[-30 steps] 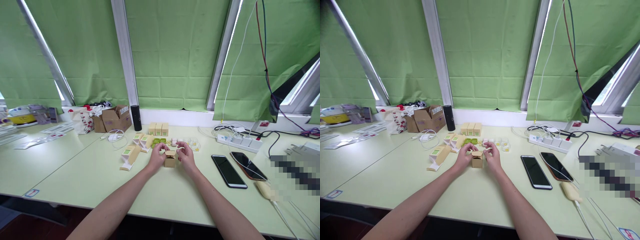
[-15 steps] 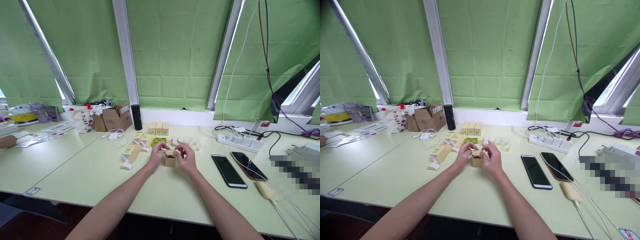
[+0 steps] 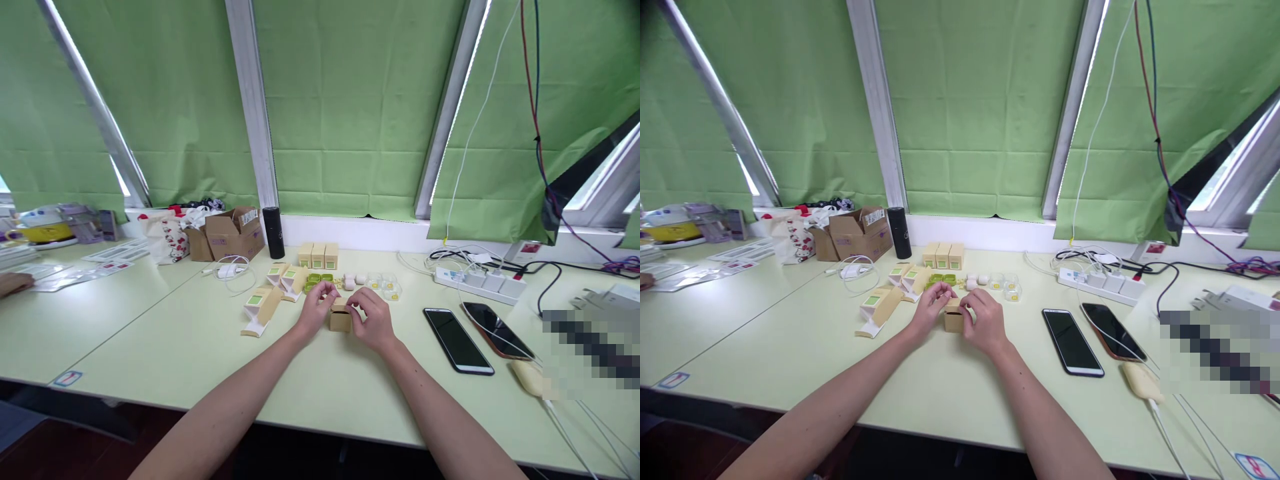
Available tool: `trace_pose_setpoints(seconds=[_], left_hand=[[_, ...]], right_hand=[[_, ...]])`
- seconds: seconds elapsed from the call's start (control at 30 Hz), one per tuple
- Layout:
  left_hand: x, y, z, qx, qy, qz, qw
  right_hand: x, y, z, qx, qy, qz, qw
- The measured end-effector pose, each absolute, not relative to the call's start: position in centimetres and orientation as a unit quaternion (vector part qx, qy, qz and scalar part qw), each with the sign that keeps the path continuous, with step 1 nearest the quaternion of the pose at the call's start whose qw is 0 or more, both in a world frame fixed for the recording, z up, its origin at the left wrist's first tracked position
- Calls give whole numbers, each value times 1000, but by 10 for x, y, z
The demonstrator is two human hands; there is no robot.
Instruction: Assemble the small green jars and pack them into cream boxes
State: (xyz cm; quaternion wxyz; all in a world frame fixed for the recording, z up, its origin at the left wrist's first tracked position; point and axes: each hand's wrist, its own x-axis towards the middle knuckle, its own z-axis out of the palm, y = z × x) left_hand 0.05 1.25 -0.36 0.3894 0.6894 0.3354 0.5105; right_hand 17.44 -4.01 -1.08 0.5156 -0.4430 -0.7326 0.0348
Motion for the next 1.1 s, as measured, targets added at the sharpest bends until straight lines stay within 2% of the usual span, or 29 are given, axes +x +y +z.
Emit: trace_pose_setpoints(seconds=[0.4,0.8,1.1], left_hand=[[-1,14,-9,731,340,496,321],[-1,9,-5,739,351,487,304],[-1,7,-3,750,354,474,295]], right_hand=[[176,-37,-17,-415,-750,17,514],[177,-38,-18,-414,-764,33,493],[178,-36,-20,-358,-784,-43,505]])
